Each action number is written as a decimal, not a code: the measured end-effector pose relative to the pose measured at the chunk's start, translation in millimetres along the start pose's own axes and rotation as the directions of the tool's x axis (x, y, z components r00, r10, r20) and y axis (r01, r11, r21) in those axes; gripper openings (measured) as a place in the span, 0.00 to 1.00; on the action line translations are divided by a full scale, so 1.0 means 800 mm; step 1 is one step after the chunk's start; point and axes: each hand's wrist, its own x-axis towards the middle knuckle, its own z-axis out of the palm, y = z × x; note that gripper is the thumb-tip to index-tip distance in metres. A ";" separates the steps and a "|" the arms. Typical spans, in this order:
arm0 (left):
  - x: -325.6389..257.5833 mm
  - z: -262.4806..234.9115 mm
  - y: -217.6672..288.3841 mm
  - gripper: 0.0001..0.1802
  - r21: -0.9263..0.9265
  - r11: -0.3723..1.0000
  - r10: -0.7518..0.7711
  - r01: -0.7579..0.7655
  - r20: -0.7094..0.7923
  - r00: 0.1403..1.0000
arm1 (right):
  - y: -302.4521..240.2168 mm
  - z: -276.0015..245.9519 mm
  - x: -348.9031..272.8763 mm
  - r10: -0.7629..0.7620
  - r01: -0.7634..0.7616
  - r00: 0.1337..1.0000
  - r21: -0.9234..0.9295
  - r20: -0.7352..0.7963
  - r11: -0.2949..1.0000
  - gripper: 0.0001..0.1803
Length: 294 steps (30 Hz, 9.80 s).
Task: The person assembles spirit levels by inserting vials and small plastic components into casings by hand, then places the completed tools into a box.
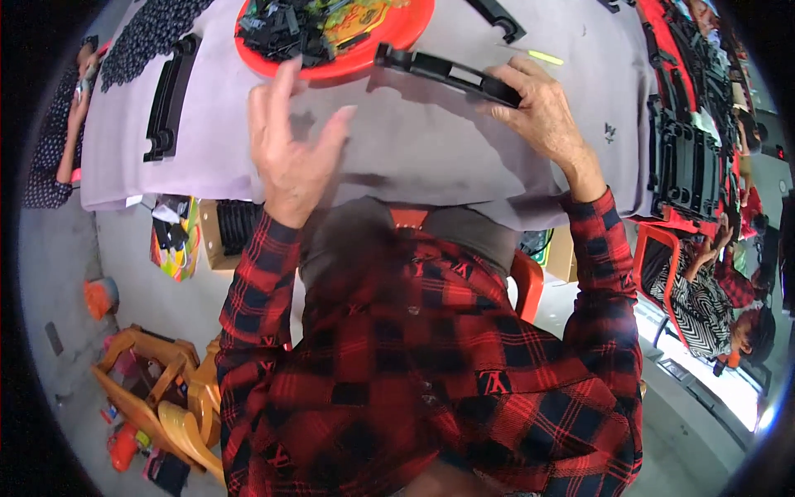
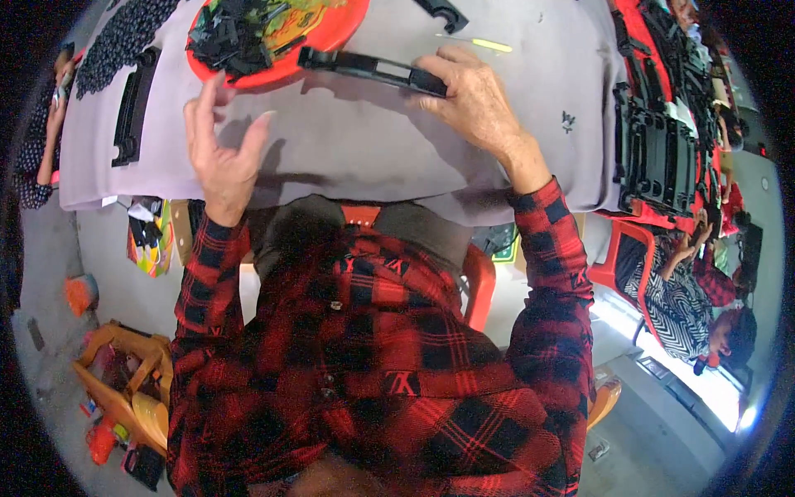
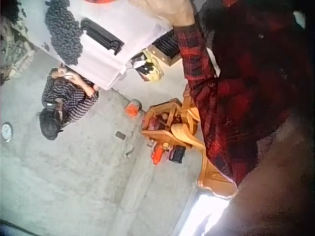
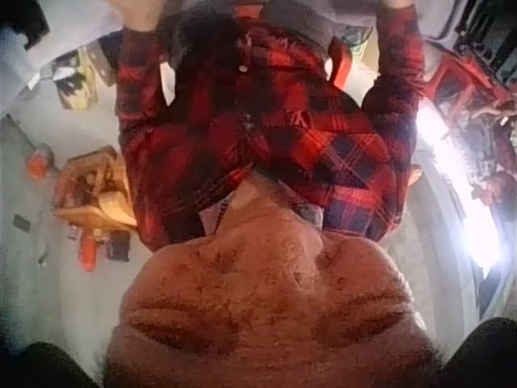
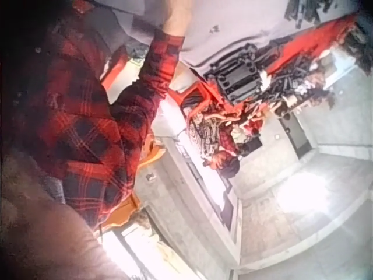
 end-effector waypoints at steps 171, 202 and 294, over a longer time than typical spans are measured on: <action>-0.013 0.076 0.022 0.12 -0.075 0.943 0.331 -0.324 0.266 0.905 | -0.040 0.043 -0.019 -0.172 0.170 0.985 -0.104 -0.006 0.980 0.10; -0.021 0.078 -0.002 0.12 -0.148 0.942 0.332 -0.303 0.262 0.906 | -0.004 0.034 -0.060 0.346 -0.111 0.857 0.517 -0.383 0.849 0.07; -0.008 0.083 0.004 0.31 -0.295 0.955 0.146 -0.018 0.418 0.897 | -0.080 0.042 -0.008 0.769 -0.675 0.625 0.587 0.133 0.447 0.11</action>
